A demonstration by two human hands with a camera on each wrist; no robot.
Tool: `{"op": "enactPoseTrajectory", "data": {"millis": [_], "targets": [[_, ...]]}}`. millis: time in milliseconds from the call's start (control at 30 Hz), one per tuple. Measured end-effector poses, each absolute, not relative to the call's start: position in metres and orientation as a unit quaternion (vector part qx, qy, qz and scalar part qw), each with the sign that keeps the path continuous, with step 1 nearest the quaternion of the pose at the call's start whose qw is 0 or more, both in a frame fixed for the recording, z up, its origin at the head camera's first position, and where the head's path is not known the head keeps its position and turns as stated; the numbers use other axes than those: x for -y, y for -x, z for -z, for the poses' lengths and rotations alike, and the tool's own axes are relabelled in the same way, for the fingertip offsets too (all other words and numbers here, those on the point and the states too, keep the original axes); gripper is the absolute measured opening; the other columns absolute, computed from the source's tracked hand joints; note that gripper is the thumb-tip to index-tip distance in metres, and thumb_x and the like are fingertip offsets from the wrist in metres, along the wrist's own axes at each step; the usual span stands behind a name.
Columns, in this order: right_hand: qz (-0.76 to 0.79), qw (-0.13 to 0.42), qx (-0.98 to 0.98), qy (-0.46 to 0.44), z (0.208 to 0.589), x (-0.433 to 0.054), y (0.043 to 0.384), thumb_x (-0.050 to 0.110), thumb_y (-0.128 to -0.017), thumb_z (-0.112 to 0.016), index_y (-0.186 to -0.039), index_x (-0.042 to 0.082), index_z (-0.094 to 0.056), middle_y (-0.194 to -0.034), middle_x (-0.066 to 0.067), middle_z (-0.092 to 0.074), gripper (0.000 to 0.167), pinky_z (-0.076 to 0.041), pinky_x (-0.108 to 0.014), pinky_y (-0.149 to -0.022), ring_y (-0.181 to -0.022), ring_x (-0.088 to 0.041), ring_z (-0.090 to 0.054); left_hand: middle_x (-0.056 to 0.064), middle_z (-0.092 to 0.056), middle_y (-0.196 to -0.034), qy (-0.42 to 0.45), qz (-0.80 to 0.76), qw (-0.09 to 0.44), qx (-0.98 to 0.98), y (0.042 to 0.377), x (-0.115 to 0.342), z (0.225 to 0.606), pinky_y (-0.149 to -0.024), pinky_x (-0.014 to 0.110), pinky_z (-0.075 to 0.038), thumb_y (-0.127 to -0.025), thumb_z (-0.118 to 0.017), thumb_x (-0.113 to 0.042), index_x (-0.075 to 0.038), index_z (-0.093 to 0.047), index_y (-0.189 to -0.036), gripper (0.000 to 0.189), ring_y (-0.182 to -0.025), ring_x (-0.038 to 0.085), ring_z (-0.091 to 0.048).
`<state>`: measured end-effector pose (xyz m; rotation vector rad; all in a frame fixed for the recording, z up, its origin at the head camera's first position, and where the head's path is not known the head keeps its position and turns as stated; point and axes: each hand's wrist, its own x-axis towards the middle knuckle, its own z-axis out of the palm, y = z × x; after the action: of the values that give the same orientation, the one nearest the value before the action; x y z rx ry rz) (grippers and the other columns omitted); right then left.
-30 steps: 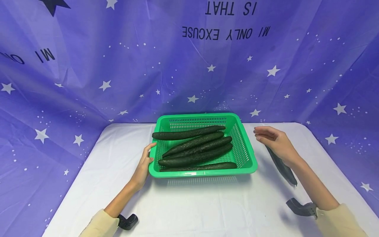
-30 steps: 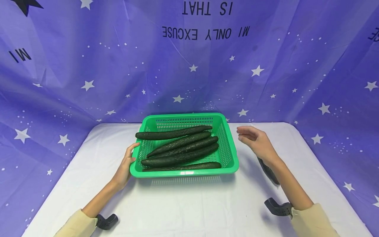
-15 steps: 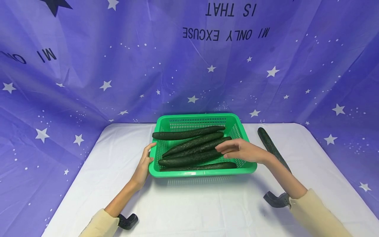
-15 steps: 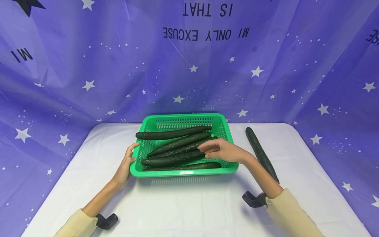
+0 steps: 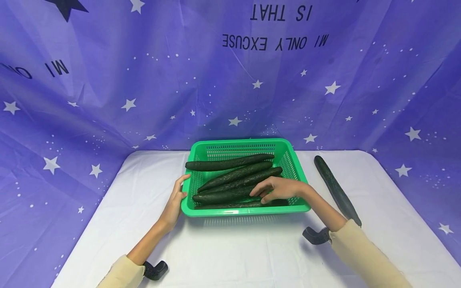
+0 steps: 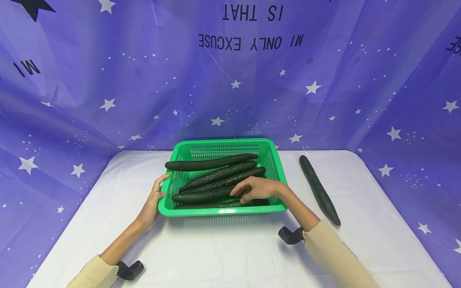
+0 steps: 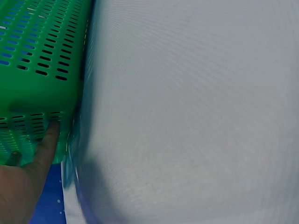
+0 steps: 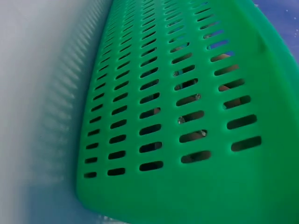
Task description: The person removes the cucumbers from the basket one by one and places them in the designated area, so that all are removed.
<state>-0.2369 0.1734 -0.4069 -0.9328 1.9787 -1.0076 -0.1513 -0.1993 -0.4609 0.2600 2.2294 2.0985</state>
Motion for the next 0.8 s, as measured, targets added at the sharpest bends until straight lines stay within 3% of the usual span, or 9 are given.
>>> {"op": "enactPoseTrajectory", "data": {"millis": [300, 533, 800], "targets": [[0.334, 0.387, -0.786, 0.346, 0.4091, -0.1690, 0.2406, 0.006, -0.094, -0.066, -0.133, 0.011, -0.064, -0.136, -0.006, -0.057, 0.040, -0.048, -0.037, -0.094, -0.126, -0.029, -0.051, 0.023, -0.025, -0.147, -0.087, -0.686, 0.025, -0.722, 0.1510, 0.1999, 0.4596, -0.089, 0.027, -0.043, -0.095, -0.026, -0.011, -0.013, -0.020, -0.155, 0.061, -0.114, 0.033, -0.042], [0.284, 0.398, -0.803, 0.341, 0.4114, -0.1670, 0.2391, 0.001, -0.094, -0.063, -0.136, 0.028, -0.061, -0.140, 0.004, -0.052, 0.050, -0.045, -0.034, -0.096, -0.128, -0.020, -0.049, 0.022, -0.026, -0.146, -0.086, -0.686, 0.031, -0.722, 0.1499, 0.1996, 0.4611, -0.089, 0.028, -0.043, -0.095, -0.025, -0.011, -0.013, -0.019, -0.155, 0.060, -0.114, 0.032, -0.043], [0.273, 0.396, -0.799, 0.360, 0.4108, -0.1683, 0.2375, 0.000, -0.095, -0.061, -0.139, 0.028, -0.059, -0.140, 0.006, -0.051, 0.052, -0.044, -0.035, -0.096, -0.128, -0.019, -0.048, 0.023, -0.026, -0.146, -0.086, -0.685, 0.033, -0.723, 0.1506, 0.1979, 0.4606, -0.089, 0.028, -0.042, -0.095, -0.026, -0.012, -0.013, -0.019, -0.155, 0.060, -0.116, 0.034, -0.040]]}}
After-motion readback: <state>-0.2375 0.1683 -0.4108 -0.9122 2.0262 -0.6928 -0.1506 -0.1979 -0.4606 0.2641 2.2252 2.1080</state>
